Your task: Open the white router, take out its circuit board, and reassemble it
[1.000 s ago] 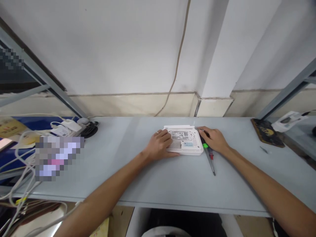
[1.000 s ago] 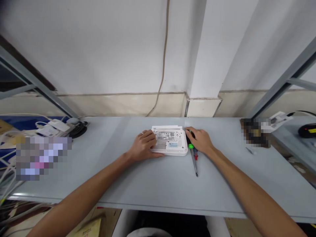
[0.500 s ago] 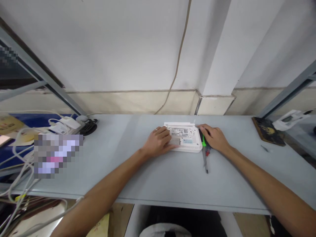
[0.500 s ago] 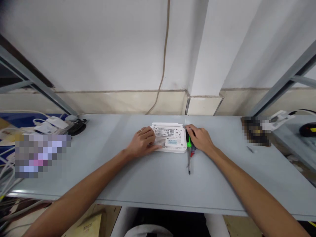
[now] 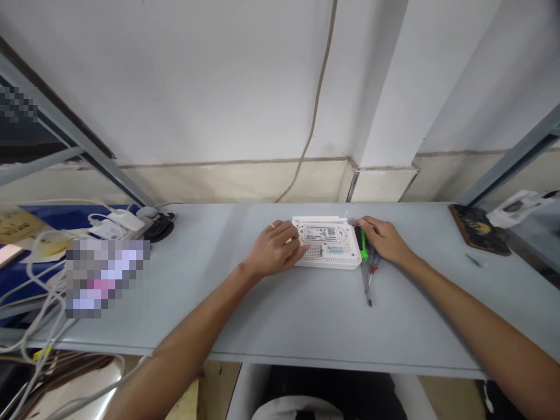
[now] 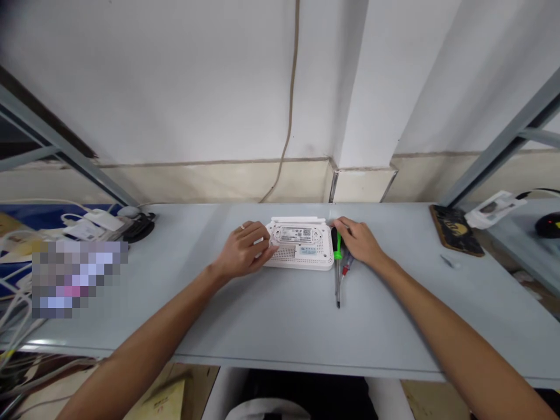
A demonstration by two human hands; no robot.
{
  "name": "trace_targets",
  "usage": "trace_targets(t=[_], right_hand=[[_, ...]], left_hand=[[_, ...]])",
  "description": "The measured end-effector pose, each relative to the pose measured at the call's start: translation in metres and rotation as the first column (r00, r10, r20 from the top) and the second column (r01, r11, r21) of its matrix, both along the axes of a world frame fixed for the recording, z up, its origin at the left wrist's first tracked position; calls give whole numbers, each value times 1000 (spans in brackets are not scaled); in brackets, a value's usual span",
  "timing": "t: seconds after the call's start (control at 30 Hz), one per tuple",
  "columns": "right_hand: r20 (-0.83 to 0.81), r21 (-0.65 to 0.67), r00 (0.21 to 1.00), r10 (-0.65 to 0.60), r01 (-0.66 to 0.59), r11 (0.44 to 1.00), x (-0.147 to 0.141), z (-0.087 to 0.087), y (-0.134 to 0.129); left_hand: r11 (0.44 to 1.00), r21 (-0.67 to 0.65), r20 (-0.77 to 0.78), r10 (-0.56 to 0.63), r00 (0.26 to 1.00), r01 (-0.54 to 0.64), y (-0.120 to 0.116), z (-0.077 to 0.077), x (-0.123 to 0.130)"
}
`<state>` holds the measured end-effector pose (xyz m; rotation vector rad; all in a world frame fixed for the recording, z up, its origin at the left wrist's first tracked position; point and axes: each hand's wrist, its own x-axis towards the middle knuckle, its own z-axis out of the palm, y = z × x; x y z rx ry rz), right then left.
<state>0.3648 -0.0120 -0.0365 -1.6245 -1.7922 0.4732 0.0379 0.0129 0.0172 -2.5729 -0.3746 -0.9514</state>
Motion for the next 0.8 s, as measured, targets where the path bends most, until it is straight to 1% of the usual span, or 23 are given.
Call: trace_targets(t=[0.03, 0.1, 0.2, 0.27, 0.33, 0.4, 0.47, 0.53, 0.57, 0.6, 0.63, 0.7, 0.8], right_hand=[[-35, -11, 999, 8, -8, 1000, 1, 1, 0], [-165, -51, 986, 26, -35, 998, 3, 3, 0], [-393, -133, 918, 40, -100, 986, 8, 8, 0], [-479, -163, 877, 32, -124, 979, 11, 11, 0], [-557, -180, 831, -8, -112, 977, 15, 12, 1], [-645, -208, 761, -69, -88, 974, 20, 10, 3], [-743, -234, 659, -117, -91, 968, 28, 8, 5], [-825, -238, 549, -132, -126, 963, 37, 6, 8], [-852, -239, 506, -133, -149, 960, 43, 6, 9], [-867, -243, 480, -134, -172, 955, 48, 6, 9], [-872, -250, 470, -134, -194, 949, 52, 7, 9], [-869, -275, 476, -138, -231, 933, 56, 10, 8], [-860, -316, 485, -158, -264, 911, 52, 13, 6]], left_hand=[[1000, 2, 16, 8, 1000, -8, 1, 2, -1], [1000, -5, 34, 29, 999, -29, 3, 4, -3], [999, -24, 11, 35, 999, -35, 5, 3, -4], [999, -32, -12, 18, 1000, -18, 5, 1, -2], [999, -35, -20, 9, 1000, -9, 4, -1, 0], [999, -34, -25, 17, 1000, -18, 3, -2, 1], [999, -34, -40, 32, 999, -34, 3, -3, 1], [998, -34, -46, 42, 998, -43, 4, -4, 1], [998, -38, -45, 44, 998, -46, 4, -5, 0], [998, -43, -43, 46, 998, -48, 5, -5, 0], [998, -47, -40, 49, 998, -51, 5, -6, 0], [997, -54, -41, 54, 998, -56, 5, -6, 1], [996, -69, -50, 47, 998, -51, 4, -6, 0]])
